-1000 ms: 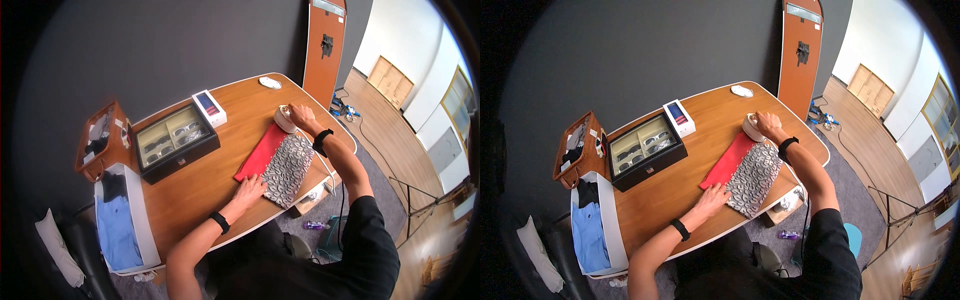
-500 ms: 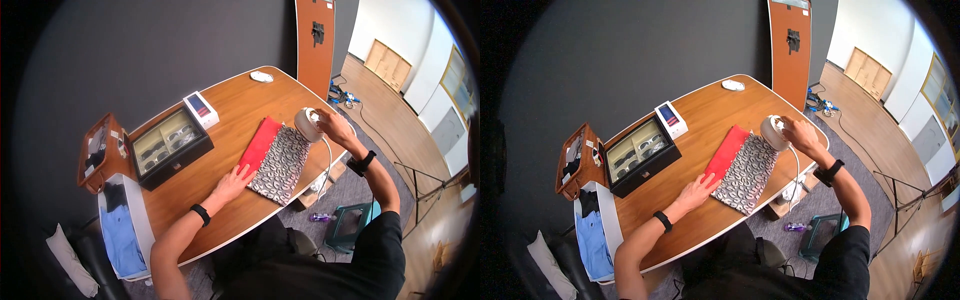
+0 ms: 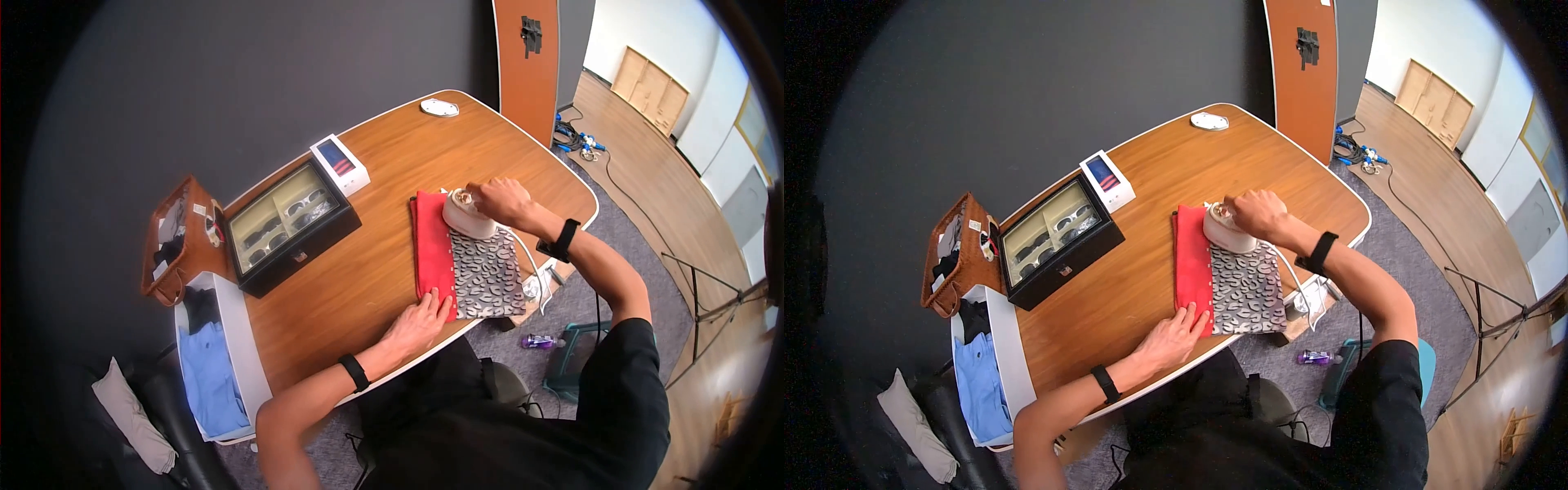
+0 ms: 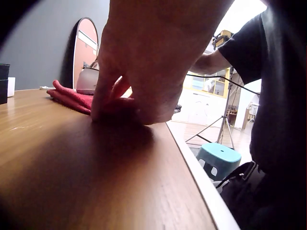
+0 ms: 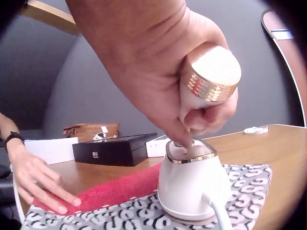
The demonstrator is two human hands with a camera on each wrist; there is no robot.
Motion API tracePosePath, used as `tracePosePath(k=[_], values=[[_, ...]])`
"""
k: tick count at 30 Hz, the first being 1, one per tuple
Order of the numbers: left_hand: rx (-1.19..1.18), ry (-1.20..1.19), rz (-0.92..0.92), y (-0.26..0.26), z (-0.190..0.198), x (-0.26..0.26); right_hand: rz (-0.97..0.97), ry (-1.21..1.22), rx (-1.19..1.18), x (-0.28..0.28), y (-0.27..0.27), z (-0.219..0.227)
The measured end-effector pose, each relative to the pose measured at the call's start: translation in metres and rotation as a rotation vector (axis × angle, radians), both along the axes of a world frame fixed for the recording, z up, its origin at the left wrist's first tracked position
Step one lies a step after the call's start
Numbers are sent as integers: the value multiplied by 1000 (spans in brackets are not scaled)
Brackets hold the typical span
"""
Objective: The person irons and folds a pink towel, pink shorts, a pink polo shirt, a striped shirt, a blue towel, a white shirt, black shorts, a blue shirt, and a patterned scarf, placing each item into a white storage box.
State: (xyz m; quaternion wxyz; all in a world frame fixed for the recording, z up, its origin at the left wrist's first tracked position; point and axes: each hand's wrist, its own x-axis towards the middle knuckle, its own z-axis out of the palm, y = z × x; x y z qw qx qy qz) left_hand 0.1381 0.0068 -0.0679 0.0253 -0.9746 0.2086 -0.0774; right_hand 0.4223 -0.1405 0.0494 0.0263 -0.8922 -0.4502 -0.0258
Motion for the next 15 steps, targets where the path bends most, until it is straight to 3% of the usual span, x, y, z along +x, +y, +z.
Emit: tracePosePath(k=[4,9,13,15], values=[[49,-14,-9,-4,1,-3,-122,-63,-9,44,0,-4],[160,-63,11,-11,-5,-6,-231,-252,-42,87,-53,-2],[288,-205,16,-32,-20,-2,-342,-107,106,56,-103,30],[335,-157,72,-55,-7,5,-346,-27,153,34,-122,43]])
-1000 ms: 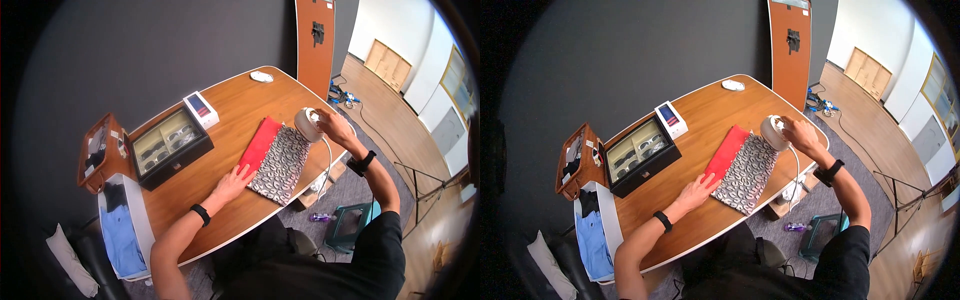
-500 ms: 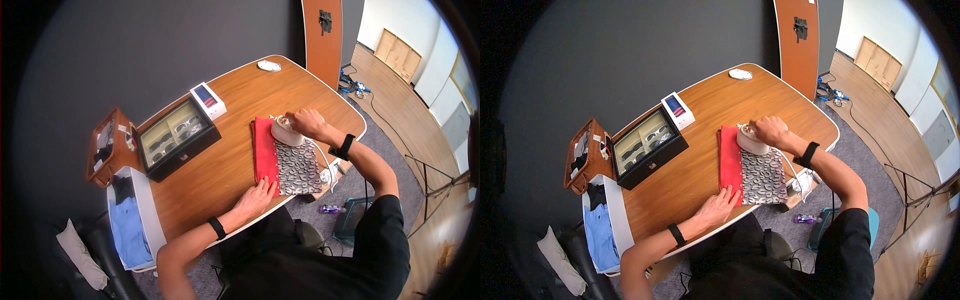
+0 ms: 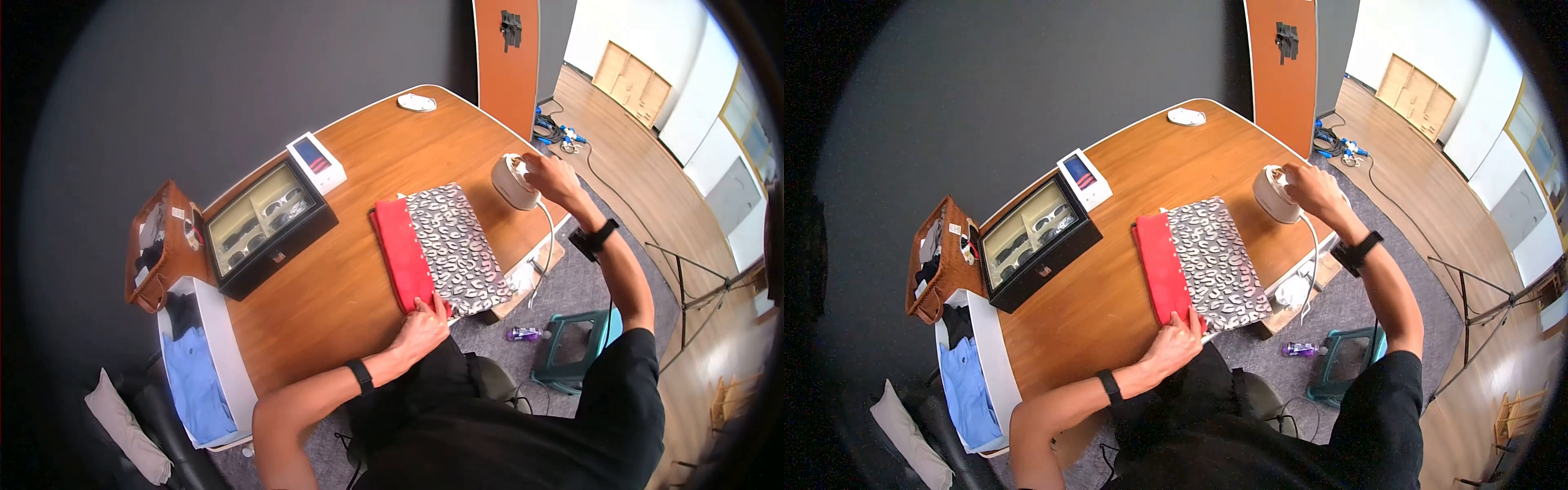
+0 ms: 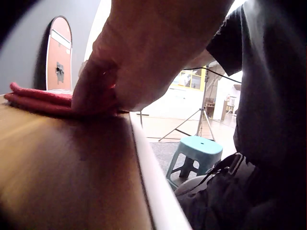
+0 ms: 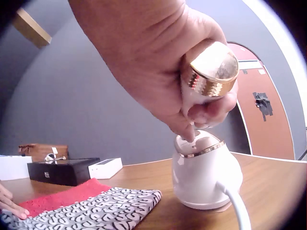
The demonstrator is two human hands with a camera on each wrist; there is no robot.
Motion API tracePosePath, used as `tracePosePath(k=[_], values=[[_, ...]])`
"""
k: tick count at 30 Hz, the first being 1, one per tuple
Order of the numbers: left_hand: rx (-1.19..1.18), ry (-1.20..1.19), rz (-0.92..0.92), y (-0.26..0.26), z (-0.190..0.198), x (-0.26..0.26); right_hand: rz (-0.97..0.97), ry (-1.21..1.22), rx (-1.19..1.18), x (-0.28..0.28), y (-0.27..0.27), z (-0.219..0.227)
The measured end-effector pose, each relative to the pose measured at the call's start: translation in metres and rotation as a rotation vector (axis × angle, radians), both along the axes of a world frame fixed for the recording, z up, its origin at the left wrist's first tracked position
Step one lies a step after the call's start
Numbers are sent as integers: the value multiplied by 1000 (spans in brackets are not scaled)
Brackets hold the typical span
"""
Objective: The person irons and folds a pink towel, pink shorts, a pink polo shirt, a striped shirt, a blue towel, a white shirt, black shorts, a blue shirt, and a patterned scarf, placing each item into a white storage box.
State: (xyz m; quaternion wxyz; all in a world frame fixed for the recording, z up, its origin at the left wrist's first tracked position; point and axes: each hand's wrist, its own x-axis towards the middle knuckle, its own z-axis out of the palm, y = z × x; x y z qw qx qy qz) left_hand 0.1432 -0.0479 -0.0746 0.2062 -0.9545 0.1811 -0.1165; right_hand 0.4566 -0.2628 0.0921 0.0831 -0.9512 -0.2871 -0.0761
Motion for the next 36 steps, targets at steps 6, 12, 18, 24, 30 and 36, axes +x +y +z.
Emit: tracePosePath(k=[6,12,18,24,30,36], values=[[-295,109,109,-78,12,68,-48,144,151,-15,-42,9],[-1027,479,-14,-79,83,93,-124,8,205,-29,-69,24],[-852,182,-174,36,30,130,-132,45,138,-61,-80,27],[-527,244,16,97,2,127,-36,81,106,-73,-63,18],[-587,146,362,71,-1,125,42,27,47,-68,-17,32],[-576,93,191,39,12,82,124,-90,3,-64,31,30]])
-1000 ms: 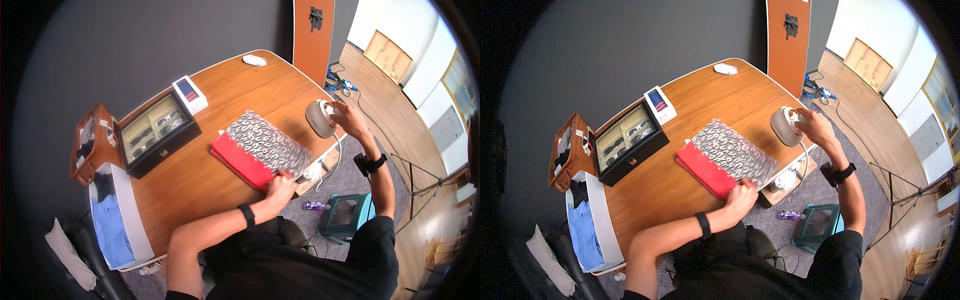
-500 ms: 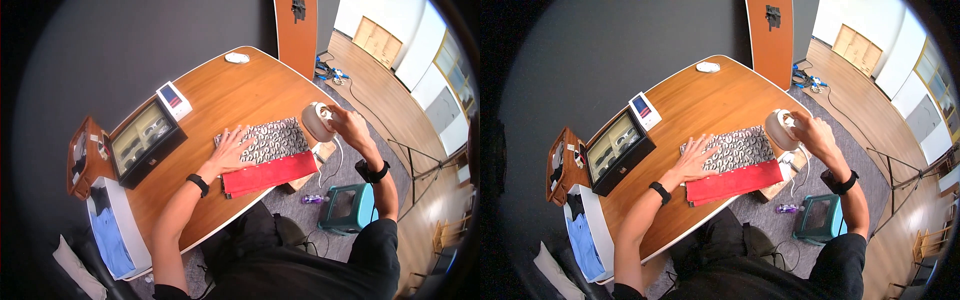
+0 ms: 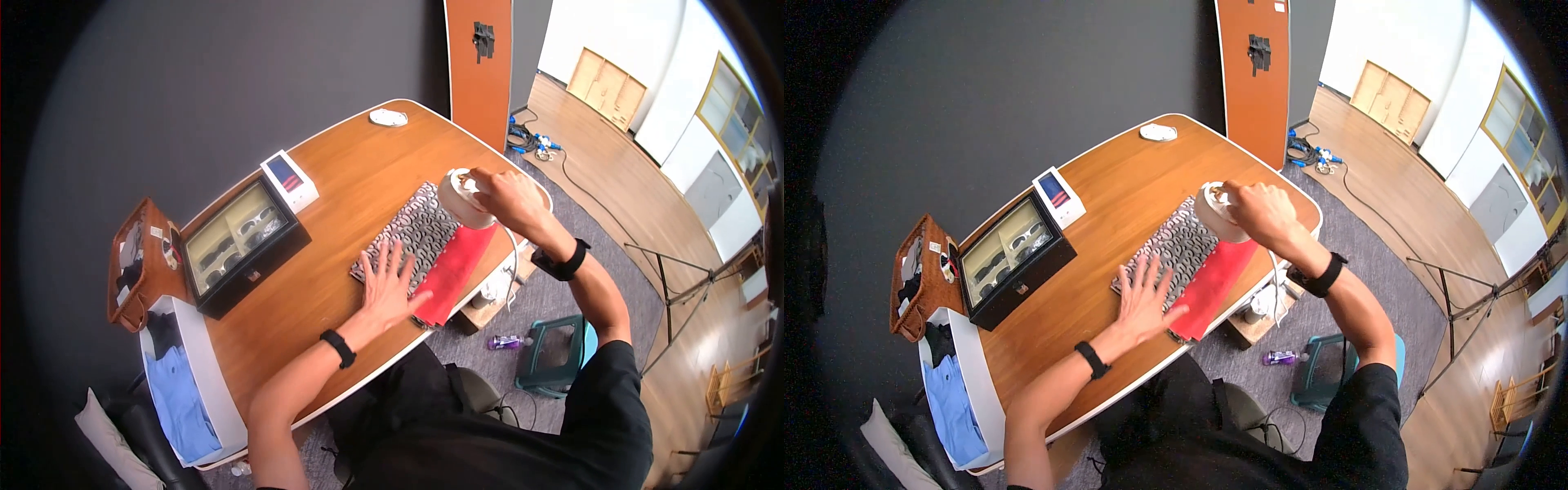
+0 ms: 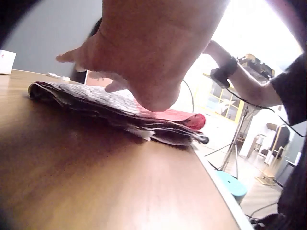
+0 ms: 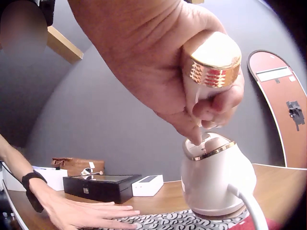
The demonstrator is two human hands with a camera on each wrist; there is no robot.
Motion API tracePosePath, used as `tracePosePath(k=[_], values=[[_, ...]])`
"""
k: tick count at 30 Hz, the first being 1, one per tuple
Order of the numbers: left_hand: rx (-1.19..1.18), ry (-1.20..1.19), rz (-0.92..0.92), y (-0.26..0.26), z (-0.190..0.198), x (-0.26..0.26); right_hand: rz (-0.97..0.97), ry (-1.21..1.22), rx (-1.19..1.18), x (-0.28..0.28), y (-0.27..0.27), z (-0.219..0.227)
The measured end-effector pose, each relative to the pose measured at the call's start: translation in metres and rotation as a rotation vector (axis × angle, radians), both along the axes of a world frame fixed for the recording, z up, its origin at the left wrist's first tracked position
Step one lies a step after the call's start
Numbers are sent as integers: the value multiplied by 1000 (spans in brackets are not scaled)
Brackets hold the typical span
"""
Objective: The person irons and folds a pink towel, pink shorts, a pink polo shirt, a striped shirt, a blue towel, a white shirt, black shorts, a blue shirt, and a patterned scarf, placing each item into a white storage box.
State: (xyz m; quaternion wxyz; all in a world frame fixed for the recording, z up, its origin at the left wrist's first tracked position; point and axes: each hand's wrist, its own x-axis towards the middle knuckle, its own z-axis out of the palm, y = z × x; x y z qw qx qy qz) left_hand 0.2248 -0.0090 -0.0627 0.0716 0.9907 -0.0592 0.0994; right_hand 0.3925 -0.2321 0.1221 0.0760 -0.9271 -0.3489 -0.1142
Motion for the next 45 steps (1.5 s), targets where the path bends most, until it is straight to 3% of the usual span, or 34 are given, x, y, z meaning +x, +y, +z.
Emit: tracePosePath(k=[2,6,12,24,27,32,36,42,45], values=[[-54,6,-176,0,4,-16,30,23,-34,-6,24,3],[-19,86,-251,10,-14,-26,130,70,-90,5,77,-26],[60,190,-186,-3,-9,-28,155,41,-188,22,124,-81],[47,141,-187,-4,-13,-29,-145,-10,-179,115,81,-81],[58,143,-186,-5,-12,-29,-118,-53,-217,113,67,-65],[83,154,-189,-5,-10,-28,-30,-57,-221,45,55,-34],[76,193,-186,-6,-2,-30,47,20,-253,18,43,-50],[99,181,-179,-7,-1,-32,-145,17,-211,49,1,-66],[112,188,-181,-8,3,-31,-196,9,-207,98,-36,-84]])
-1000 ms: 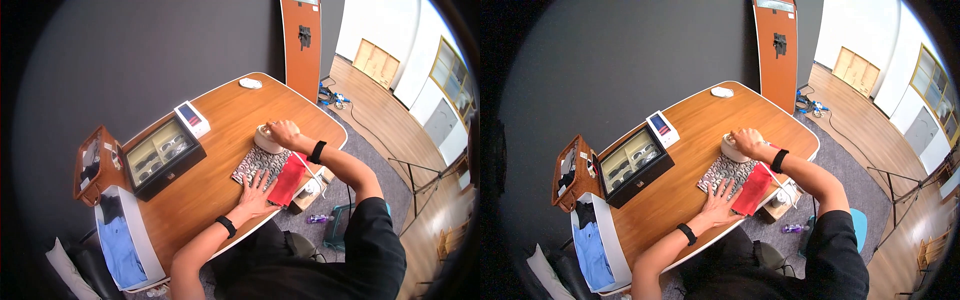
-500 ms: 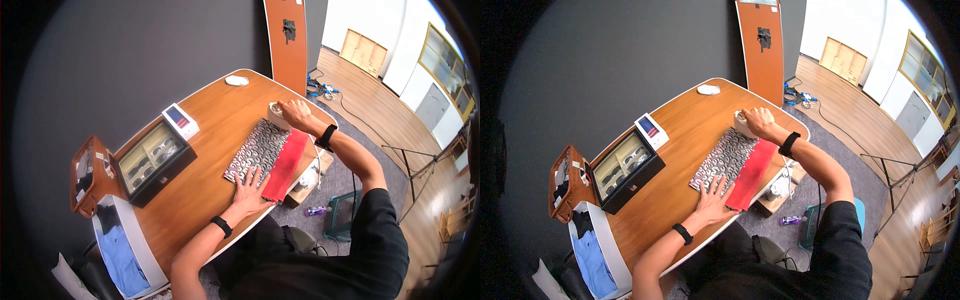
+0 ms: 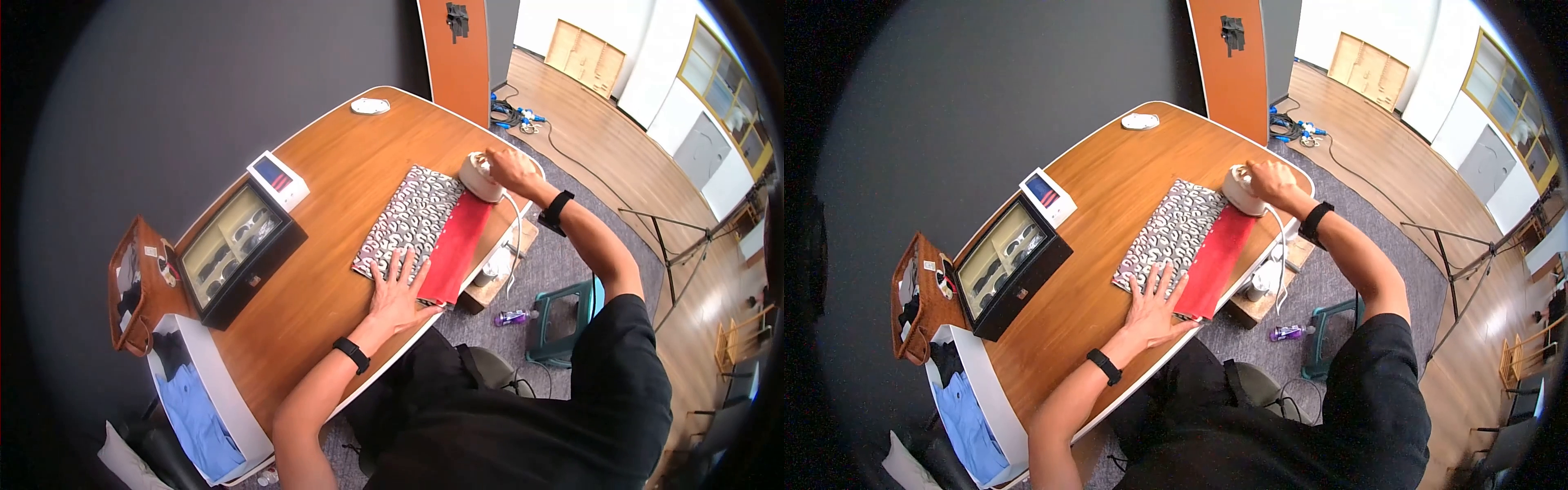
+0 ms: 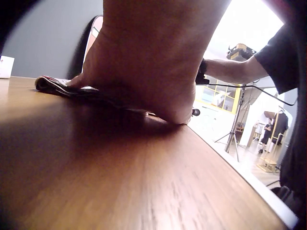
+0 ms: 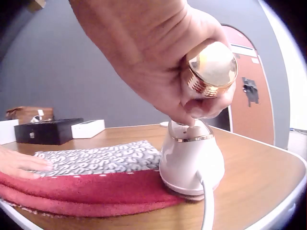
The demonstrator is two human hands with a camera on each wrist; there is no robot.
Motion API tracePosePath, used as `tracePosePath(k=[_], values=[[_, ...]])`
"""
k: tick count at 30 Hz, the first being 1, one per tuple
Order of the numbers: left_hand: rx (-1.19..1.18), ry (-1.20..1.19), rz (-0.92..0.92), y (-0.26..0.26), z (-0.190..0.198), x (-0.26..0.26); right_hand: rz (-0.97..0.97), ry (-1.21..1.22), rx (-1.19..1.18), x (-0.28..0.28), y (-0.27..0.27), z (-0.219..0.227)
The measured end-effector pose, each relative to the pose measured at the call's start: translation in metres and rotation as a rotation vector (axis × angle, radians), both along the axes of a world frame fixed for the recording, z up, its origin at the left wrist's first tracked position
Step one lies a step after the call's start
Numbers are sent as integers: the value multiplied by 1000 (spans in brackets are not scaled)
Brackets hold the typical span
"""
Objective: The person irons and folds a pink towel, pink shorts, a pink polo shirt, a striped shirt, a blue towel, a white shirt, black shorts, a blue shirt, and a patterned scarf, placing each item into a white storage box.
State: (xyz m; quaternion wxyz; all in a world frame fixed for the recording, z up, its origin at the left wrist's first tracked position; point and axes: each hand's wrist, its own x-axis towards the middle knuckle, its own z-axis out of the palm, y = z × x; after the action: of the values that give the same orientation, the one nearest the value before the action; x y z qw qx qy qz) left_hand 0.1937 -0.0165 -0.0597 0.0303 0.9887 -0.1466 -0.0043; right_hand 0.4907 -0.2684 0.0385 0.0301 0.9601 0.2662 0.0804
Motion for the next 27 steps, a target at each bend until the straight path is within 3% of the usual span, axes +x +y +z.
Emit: tracePosePath(k=[7,9,12,13,15,16,17,19,21,23,27], values=[[80,24,69,-14,9,-19,-168,-15,109,57,-31,-3],[109,79,112,-20,13,-37,-152,51,35,65,-36,0],[-73,-24,-12,-8,24,-61,-106,47,-56,69,-38,0],[-154,-55,-60,0,24,-67,-190,99,-120,60,-28,10],[-263,-168,-131,21,29,-71,4,-474,-75,45,-33,-17],[-256,-190,-138,37,27,-72,89,-531,-50,34,-26,-15],[-246,-214,-146,53,24,-71,179,-518,28,16,-17,-15],[-149,-216,-109,86,21,-67,333,-19,94,-22,-8,-27],[-7,-177,-89,100,35,-58,948,-108,228,-81,-4,-43],[134,-208,-128,110,29,-43,1088,50,123,-134,-1,-43],[113,-228,-293,99,28,-5,1093,40,116,-152,-6,-65]])
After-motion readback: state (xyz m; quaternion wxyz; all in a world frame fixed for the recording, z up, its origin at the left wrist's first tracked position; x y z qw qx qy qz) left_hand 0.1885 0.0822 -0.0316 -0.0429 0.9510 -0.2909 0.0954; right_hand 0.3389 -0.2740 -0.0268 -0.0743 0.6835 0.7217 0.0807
